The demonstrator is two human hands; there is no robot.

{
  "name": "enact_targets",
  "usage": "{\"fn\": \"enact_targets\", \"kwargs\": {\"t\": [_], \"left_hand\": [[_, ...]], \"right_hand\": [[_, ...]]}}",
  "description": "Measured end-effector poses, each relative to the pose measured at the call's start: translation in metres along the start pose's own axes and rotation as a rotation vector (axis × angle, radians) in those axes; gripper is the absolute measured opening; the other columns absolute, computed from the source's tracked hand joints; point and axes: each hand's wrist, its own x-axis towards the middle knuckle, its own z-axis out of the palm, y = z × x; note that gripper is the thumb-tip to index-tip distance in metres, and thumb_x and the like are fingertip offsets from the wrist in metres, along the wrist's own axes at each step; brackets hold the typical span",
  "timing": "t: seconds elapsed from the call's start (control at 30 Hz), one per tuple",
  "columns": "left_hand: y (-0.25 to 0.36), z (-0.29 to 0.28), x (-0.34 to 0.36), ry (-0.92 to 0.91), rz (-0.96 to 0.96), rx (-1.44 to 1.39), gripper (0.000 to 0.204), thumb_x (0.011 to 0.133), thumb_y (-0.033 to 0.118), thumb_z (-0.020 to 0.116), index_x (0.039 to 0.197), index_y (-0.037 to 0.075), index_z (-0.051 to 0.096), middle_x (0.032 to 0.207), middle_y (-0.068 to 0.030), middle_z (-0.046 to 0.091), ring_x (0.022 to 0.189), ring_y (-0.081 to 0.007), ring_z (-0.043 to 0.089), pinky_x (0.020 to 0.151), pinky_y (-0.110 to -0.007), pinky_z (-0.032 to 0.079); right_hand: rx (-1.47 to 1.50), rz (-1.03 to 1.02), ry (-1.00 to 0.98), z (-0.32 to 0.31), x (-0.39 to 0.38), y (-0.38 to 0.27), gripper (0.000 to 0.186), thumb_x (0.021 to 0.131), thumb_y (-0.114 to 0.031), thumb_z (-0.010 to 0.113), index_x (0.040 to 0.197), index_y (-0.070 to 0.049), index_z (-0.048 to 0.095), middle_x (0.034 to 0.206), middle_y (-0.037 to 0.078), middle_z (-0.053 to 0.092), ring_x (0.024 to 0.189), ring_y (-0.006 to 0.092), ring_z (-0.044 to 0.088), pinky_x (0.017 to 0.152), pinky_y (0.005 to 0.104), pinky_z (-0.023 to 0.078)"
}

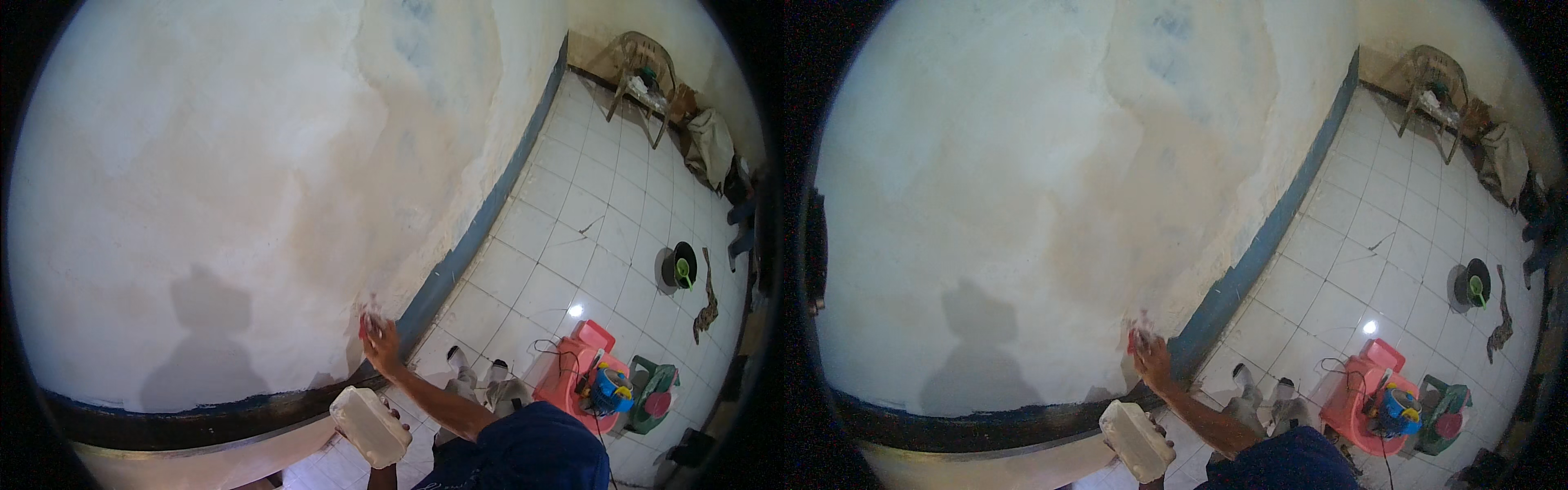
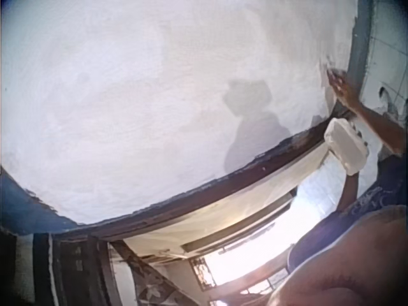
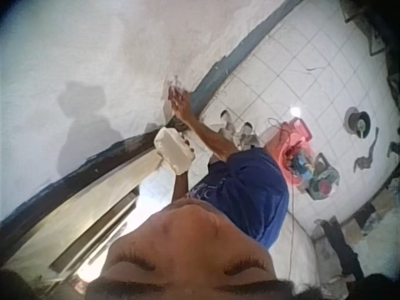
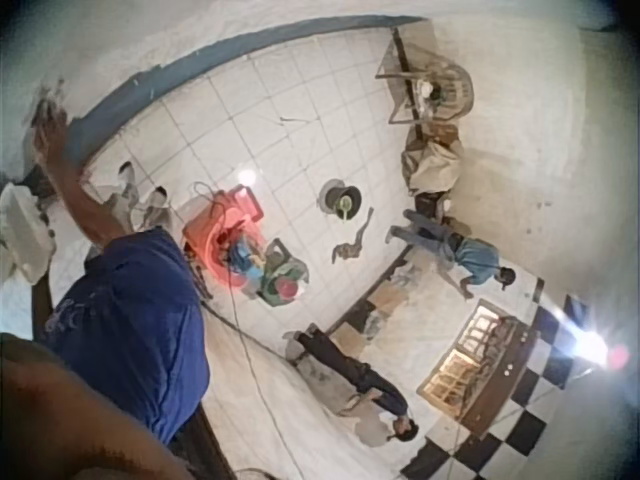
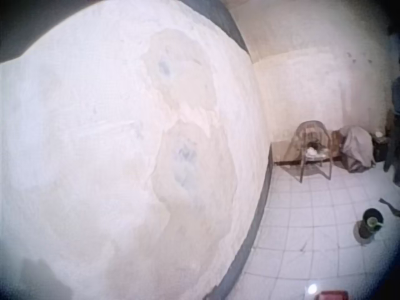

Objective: The person applies plaster to a wall using a scraper, frequently picking up more material from a small white container held in the left hand.

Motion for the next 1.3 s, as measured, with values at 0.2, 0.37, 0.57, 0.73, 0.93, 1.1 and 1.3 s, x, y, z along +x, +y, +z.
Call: {"fn": "enact_targets", "kwargs": {"t": [0.2,0.37,0.57,0.73,0.93,1.1,1.3], "left_hand": [[0.002,-0.006,0.006,-0.21,-0.038,-0.095,0.099,0.074,0.082,0.051,0.146,0.018,0.029,0.136,-0.0187,0.043,0.12,-0.045,0.044,0.088,-0.072,0.038],[0.016,-0.027,0.003,-0.209,-0.007,0.03,0.091,0.082,0.068,0.054,0.15,0.015,0.024,0.146,-0.0176,0.034,0.126,-0.0449,0.038,0.089,-0.072,0.035],[0.031,-0.046,0.012,-0.179,-0.045,0.237,0.09,0.082,0.07,0.051,0.148,0.014,0.027,0.143,-0.0189,0.038,0.117,-0.0449,0.046,0.087,-0.07,0.038],[-0.004,0.014,0.004,-0.151,0.027,0.077,0.092,0.08,0.073,0.05,0.147,0.013,0.029,0.138,-0.0196,0.043,0.11,-0.0428,0.05,0.086,-0.065,0.041],[-0.023,0.031,0.016,-0.275,-0.074,0.09,0.1,0.075,0.077,0.055,0.146,0.012,0.029,0.139,-0.0214,0.04,0.113,-0.0417,0.048,0.091,-0.064,0.039],[-0.033,0.017,0.042,-0.298,-0.259,0.024,0.115,0.066,0.082,0.06,0.146,0.007,0.026,0.139,-0.023,0.038,0.12,-0.0424,0.042,0.095,-0.068,0.035],[-0.076,0.026,0.075,-0.375,-0.389,0.056,0.121,0.061,0.084,0.063,0.147,0.007,0.023,0.139,-0.0226,0.037,0.124,-0.0424,0.039,0.102,-0.07,0.028]], "right_hand": [[0.209,0.136,-0.076,-0.047,-0.02,0.02,0.028,0.084,0.004,0.057,0.11,-0.005,0.063,0.108,0.012,0.062,0.088,0.0208,0.061,0.076,0.0339,0.051],[0.423,0.662,0.255,-0.025,0.037,0.053,0.021,0.089,0.002,0.054,0.109,0.001,0.062,0.1,0.008,0.058,0.088,0.0127,0.057,0.071,0.0255,0.046],[0.245,0.434,0.216,-0.008,0.035,0.053,0.025,0.087,0.002,0.06,0.111,-0.001,0.064,0.102,0.01,0.061,0.091,0.0175,0.06,0.071,0.0334,0.05],[0.139,0.063,-0.075,-0.072,0.002,-0.029,0.011,0.092,-0.006,0.059,0.1,-0.005,0.066,0.102,0.01,0.062,0.095,0.0216,0.061,0.076,0.0415,0.051],[0.888,1.171,-0.015,-0.151,-0.001,0.031,0.009,0.089,-0.006,0.058,0.085,0.0,0.063,0.08,0.006,0.063,0.066,0.0144,0.061,0.053,0.0284,0.05],[1.014,1.289,0.152,-0.234,0.059,0.071,0.005,0.083,-0.005,0.06,0.085,-0.001,0.062,0.077,0.004,0.062,0.063,0.0139,0.06,0.051,0.0276,0.05],[0.846,1.156,0.018,-0.32,0.121,0.07,0.016,0.088,-0.011,0.052,0.098,0.0,0.059,0.081,0.006,0.061,0.073,0.0169,0.062,0.057,0.0312,0.054]]}}
